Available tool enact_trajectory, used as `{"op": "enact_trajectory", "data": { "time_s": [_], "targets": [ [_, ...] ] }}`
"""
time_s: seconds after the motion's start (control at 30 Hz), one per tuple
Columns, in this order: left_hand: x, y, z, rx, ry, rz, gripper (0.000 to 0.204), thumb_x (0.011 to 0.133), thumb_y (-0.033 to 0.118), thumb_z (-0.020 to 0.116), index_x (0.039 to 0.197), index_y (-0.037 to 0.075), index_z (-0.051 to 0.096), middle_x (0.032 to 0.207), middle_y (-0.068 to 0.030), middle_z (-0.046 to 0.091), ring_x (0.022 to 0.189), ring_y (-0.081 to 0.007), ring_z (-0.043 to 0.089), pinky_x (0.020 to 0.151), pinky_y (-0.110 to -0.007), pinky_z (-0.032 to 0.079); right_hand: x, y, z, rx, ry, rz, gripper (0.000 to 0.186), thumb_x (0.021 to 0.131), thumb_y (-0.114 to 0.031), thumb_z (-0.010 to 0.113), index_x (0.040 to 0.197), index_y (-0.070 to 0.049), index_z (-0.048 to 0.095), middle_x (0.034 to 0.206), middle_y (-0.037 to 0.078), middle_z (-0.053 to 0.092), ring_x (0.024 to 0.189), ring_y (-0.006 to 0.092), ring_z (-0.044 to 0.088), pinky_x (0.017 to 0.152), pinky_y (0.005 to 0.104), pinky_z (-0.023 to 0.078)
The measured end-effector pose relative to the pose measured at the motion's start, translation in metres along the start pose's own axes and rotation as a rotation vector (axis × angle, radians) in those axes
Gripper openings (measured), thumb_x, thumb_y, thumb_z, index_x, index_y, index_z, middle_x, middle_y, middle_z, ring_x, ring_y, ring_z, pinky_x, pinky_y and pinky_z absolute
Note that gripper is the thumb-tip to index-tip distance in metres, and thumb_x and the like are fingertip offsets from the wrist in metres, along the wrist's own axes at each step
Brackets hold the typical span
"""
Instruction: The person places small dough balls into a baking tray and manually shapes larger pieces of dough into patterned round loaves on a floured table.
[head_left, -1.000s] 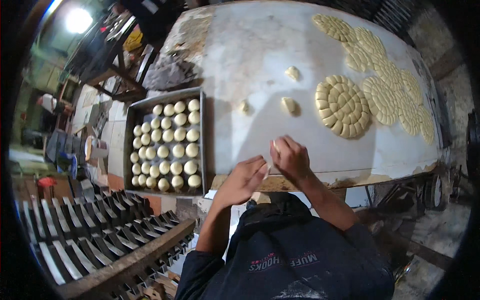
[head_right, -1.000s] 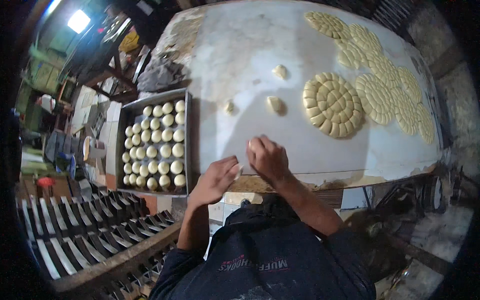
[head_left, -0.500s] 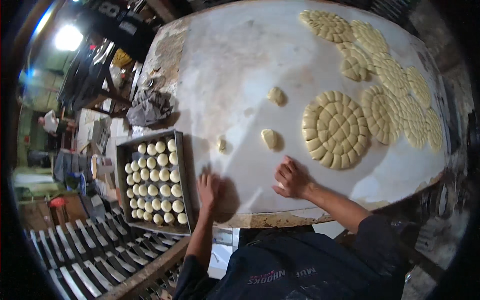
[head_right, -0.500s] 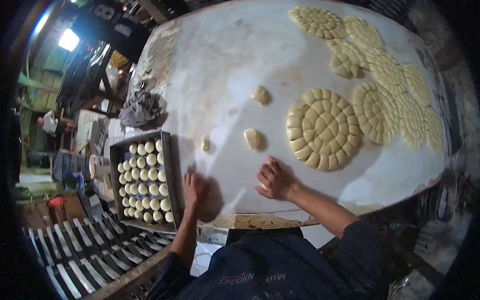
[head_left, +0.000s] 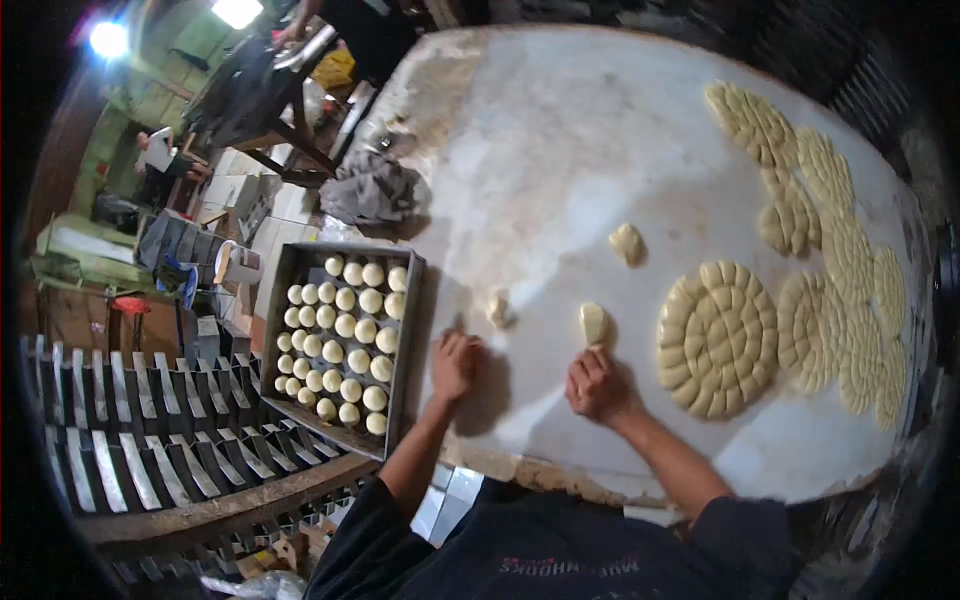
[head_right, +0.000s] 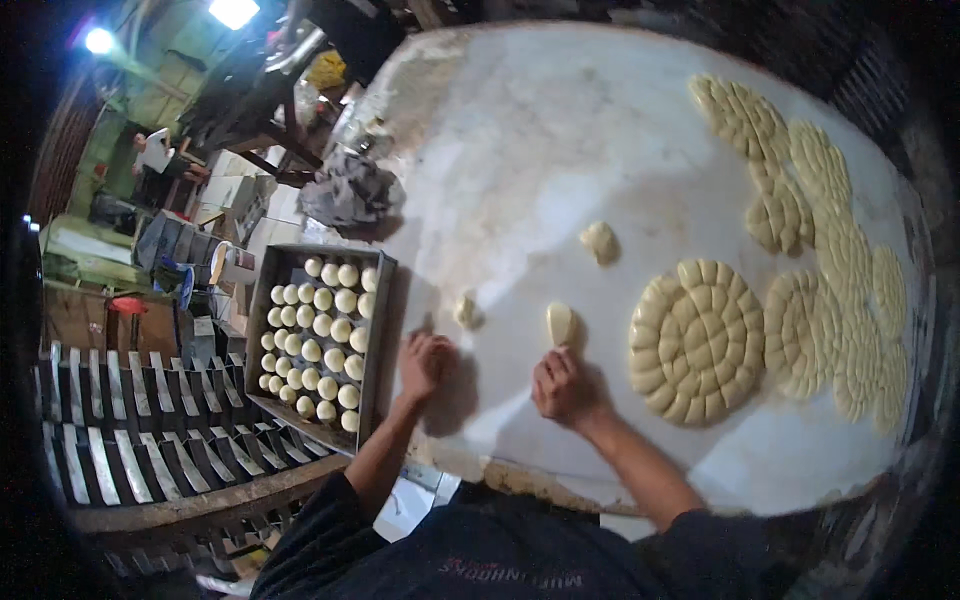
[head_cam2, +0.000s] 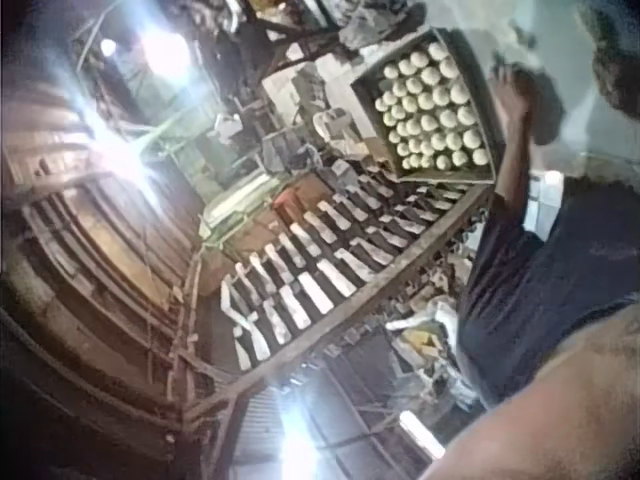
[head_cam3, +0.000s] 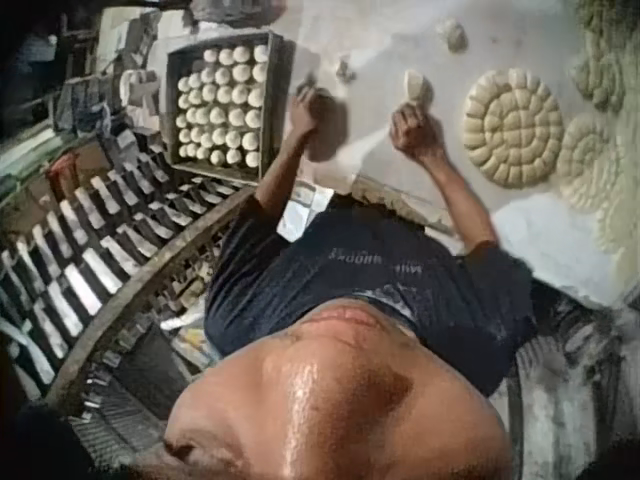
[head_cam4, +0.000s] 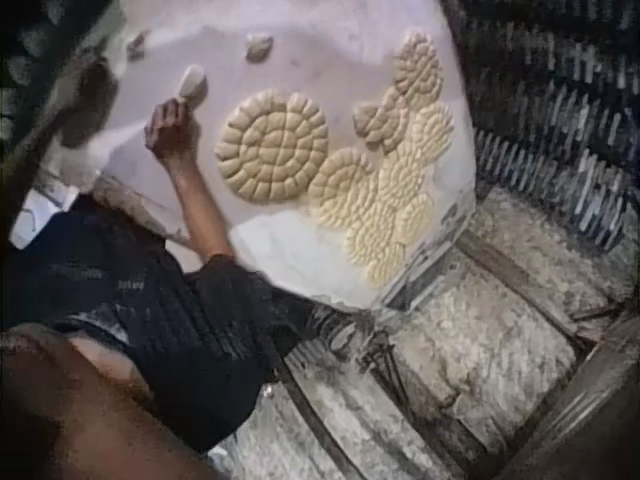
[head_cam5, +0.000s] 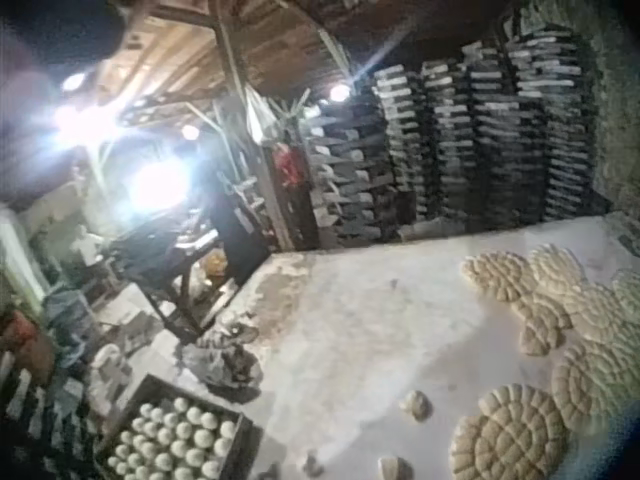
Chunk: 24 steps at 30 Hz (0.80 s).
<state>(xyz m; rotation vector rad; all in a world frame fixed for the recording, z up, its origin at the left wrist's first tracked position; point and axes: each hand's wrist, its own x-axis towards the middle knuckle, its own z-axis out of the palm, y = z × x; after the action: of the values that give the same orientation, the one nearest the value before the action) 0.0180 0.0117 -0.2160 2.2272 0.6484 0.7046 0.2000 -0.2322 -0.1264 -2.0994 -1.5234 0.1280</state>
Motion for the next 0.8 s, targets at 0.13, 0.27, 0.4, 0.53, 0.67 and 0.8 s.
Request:
{"op": "enact_trajectory", "data": {
  "time_s": [0.13, 0.27, 0.4, 0.53, 0.67, 0.8],
  "targets": [
    [0.039, 0.066, 0.025, 0.109, -0.122, 0.136, 0.017, 0.079, 0.014, 0.066, 0.096, 0.011, 0.066, 0.093, -0.0124, 0.064, 0.092, -0.035, 0.06, 0.084, -0.044, 0.046, 0.007, -0.042, 0.037, 0.001, 0.155, 0.046, 0.014, 0.086, -0.011, 0.062, 0.091, 0.001, 0.06, 0.095, 0.022, 0.058, 0.103, 0.0423, 0.057, 0.105, 0.058, 0.043],
    [-0.013, 0.066, -0.018, 0.072, -0.234, 0.404, 0.016, 0.084, 0.013, 0.065, 0.1, 0.01, 0.065, 0.099, -0.0079, 0.064, 0.099, -0.0344, 0.06, 0.092, -0.044, 0.049, -0.042, -0.04, 0.021, 0.048, -0.004, -0.187, 0.013, 0.083, -0.012, 0.064, 0.09, -0.001, 0.062, 0.093, 0.02, 0.059, 0.102, 0.0407, 0.057, 0.106, 0.0559, 0.044],
    [-0.01, 0.002, -0.066, 0.241, -0.239, 0.32, 0.019, 0.082, 0.016, 0.069, 0.101, 0.012, 0.064, 0.102, -0.0066, 0.062, 0.105, -0.0318, 0.059, 0.092, -0.043, 0.049, -0.009, -0.006, -0.001, -0.012, 0.029, -0.076, 0.011, 0.082, -0.01, 0.063, 0.084, -0.001, 0.056, 0.093, 0.019, 0.056, 0.095, 0.0403, 0.054, 0.098, 0.0531, 0.046],
    [0.051, 0.032, -0.017, 0.04, -0.02, 0.277, 0.017, 0.079, 0.013, 0.068, 0.095, 0.011, 0.062, 0.098, -0.0083, 0.062, 0.103, -0.0337, 0.058, 0.095, -0.045, 0.047, 0.038, -0.043, 0.037, -0.011, 0.249, 0.304, 0.008, 0.089, -0.007, 0.059, 0.09, -0.001, 0.054, 0.098, 0.019, 0.056, 0.092, 0.0421, 0.052, 0.099, 0.0545, 0.041],
    [-0.003, 0.053, -0.003, -0.08, -0.228, 0.265, 0.031, 0.082, 0.012, 0.067, 0.112, 0.008, 0.063, 0.112, -0.0136, 0.063, 0.112, -0.0349, 0.058, 0.097, -0.044, 0.049, 0.021, -0.098, 0.05, 0.01, 0.292, 0.311, 0.007, 0.091, -0.007, 0.058, 0.088, -0.001, 0.053, 0.093, 0.016, 0.058, 0.1, 0.0404, 0.056, 0.099, 0.0539, 0.042],
    [-0.065, 0.046, -0.082, -0.049, -0.523, 0.171, 0.043, 0.086, 0.013, 0.063, 0.128, 0.006, 0.056, 0.122, -0.0169, 0.058, 0.12, -0.0357, 0.054, 0.103, -0.046, 0.046, -0.031, -0.087, 0.027, -0.03, 0.035, 0.11, 0.005, 0.089, -0.004, 0.058, 0.084, -0.002, 0.058, 0.091, 0.015, 0.06, 0.095, 0.0388, 0.06, 0.091, 0.0504, 0.048]
  ]
}}
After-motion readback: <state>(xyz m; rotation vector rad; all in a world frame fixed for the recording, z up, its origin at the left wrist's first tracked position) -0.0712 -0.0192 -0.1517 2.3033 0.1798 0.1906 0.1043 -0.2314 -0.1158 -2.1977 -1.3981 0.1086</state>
